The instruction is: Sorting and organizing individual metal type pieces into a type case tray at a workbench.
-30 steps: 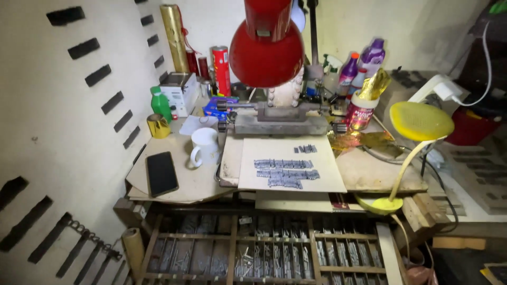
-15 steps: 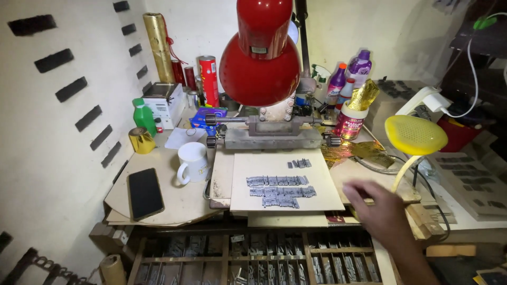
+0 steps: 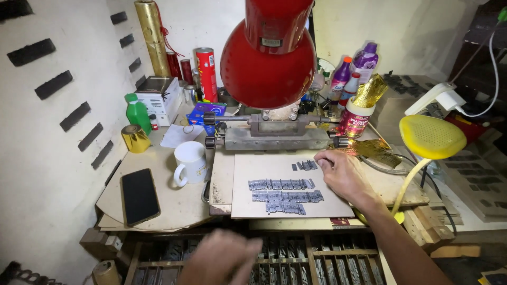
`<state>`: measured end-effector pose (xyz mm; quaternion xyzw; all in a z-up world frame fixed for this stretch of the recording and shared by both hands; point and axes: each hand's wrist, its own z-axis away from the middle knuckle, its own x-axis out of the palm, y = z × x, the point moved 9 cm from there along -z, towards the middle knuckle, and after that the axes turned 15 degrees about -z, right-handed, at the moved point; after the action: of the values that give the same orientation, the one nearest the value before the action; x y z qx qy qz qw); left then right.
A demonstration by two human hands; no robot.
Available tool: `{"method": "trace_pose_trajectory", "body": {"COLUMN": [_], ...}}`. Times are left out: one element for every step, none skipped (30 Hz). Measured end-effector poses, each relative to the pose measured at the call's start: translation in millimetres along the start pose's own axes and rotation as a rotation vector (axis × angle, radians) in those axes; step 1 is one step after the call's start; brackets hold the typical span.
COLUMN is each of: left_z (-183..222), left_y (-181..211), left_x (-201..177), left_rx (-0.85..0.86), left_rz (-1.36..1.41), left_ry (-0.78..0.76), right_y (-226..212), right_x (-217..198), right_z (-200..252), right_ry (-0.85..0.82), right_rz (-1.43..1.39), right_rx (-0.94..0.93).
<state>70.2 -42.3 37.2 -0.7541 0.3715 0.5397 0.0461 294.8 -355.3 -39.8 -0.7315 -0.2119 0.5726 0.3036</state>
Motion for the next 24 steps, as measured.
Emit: {"method": "trace_pose_trajectory", "body": {"left_z": [-32.3, -65.5, -100.1, -124.2, -146.7, -168.4, -181.4, -194.5, -207.4, -210.0, -212.0, -213.7, -212.7, -211.0, -209.2, -209.8, -211.5, -213.0, -212.8, -212.4, -212.3, -212.2, -212.3, -212.1], "left_y": [-11.6, -17.9, -17.7, -24.6, -31.8, -39.7, -53.8, -65.7, -77.5, -76.8, -78.4, -80.1, -77.1, -76.1, -75.1, -73.7, -71.0, -68.2, -68.6, -68.7, -68.5, -69.4, -69.9, -70.6], "left_x": [2.1, 5.6, 10.2, 21.5, 40.7, 60.3, 87.3, 112.1, 136.7, 138.3, 142.7, 147.0, 146.3, 147.2, 148.4, 148.4, 146.8, 145.1, 147.4, 149.4, 151.2, 151.5, 152.5, 153.4], "left_rx": [0.01, 0.019, 0.028, 0.027, 0.034, 0.04, 0.037, 0.058, 0.08, 0.076, 0.049, 0.023, 0.019, -0.003, -0.025, -0.028, -0.019, -0.01, -0.012, -0.011, -0.009, -0.009, -0.008, -0.007], "left_rz": [-0.005, -0.01, -0.017, -0.019, -0.084, -0.148, -0.151, -0.179, -0.206, -0.208, -0.203, -0.198, -0.201, -0.193, -0.184, -0.185, -0.2, -0.214, -0.216, -0.22, -0.224, -0.226, -0.217, -0.209], "left_ry": [0.0, -0.001, -0.003, -0.004, -0.093, -0.182, -0.187, -0.164, -0.141, -0.145, -0.179, -0.213, -0.218, -0.247, -0.274, -0.276, -0.265, -0.254, -0.256, -0.255, -0.253, -0.255, -0.261, -0.266], "right_y": [-0.7, -5.9, -10.4, -9.3, -12.9, -16.0, -11.8, -10.7, -9.9, -16.2, -26.1, -35.9, -35.7, -36.5, -37.4, -37.4, -37.8, -38.4, -38.4, -38.7, -39.0, -38.3, -37.1, -36.1], "right_x": [-1.6, -4.0, -6.1, -6.3, -7.0, -8.0, -6.5, -5.7, -5.5, -9.2, -12.5, -16.4, -17.2, -16.7, -16.3, -15.3, -14.0, -12.9, -13.9, -13.3, -13.2, -13.5, -15.1, -16.4], "right_z": [1.9, 3.7, 5.4, 5.4, 7.0, 8.7, 4.7, 1.5, -1.7, 3.0, 9.3, 15.9, 16.2, 16.9, 17.6, 18.8, 19.9, 21.2, 19.9, 18.8, 17.9, 18.2, 18.2, 18.4], "right_ry": [0.0, 0.002, 0.003, 0.002, 0.018, 0.034, 0.03, 0.034, 0.038, 0.033, 0.003, -0.027, -0.031, -0.046, -0.061, -0.065, -0.079, -0.094, -0.096, -0.116, -0.135, -0.135, -0.122, -0.109], "right_rz": [0.0, -0.056, -0.114, -0.116, -0.156, -0.197, -0.202, -0.172, -0.14, -0.144, -0.284, -0.424, -0.429, -0.427, -0.424, -0.427, -0.44, -0.454, -0.456, -0.465, -0.474, -0.476, -0.476, -0.476], "right_rx": [0.0, -0.056, -0.111, -0.111, -0.166, -0.221, -0.22, -0.255, -0.29, -0.29, -0.338, -0.385, -0.383, -0.387, -0.393, -0.392, -0.391, -0.39, -0.39, -0.386, -0.383, -0.382, -0.383, -0.383]}}
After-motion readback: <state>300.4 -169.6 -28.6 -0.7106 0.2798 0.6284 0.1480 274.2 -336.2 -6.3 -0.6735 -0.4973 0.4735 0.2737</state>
